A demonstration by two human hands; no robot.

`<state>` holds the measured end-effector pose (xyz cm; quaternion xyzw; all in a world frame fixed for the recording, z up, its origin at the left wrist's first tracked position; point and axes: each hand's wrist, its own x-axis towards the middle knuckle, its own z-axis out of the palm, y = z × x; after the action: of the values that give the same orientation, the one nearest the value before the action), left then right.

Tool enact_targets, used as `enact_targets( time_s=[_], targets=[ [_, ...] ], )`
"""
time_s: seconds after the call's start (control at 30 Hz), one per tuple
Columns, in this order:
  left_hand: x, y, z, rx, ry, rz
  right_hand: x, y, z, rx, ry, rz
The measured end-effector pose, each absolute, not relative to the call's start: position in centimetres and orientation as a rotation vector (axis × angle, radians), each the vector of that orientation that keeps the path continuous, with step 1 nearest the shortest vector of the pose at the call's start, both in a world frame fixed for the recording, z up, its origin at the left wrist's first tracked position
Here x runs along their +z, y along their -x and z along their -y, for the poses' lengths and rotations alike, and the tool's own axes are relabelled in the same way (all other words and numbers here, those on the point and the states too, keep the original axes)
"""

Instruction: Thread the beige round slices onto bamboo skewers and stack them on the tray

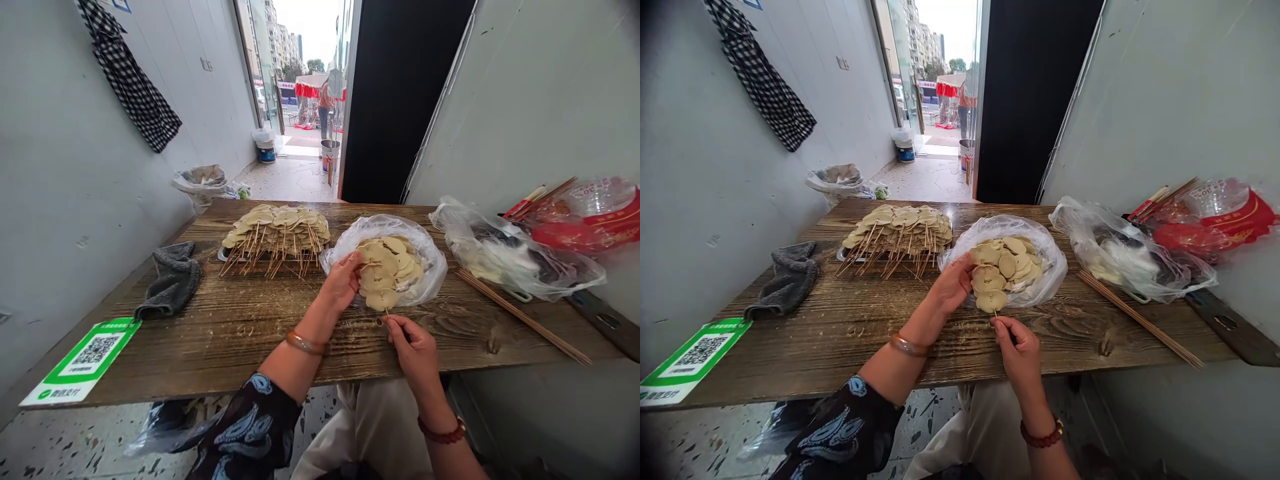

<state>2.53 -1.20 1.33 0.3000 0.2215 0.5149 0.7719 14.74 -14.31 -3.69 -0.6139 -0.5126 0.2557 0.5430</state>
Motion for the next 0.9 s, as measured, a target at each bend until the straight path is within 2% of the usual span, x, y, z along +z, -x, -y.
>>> enact_targets(
  time_s=[0.53,0.9],
  targets=[
    [1.28,-2.26,1.04,1.223,-0.703,-0.588,-3.82,-14.75,14.39,0.64,1.469,1.262],
    [0.65,-2.61,1.05,1.147,-0.716,-0.566,-4.22,-15.07,14.31,0.683,1.469,1.224]
  ],
)
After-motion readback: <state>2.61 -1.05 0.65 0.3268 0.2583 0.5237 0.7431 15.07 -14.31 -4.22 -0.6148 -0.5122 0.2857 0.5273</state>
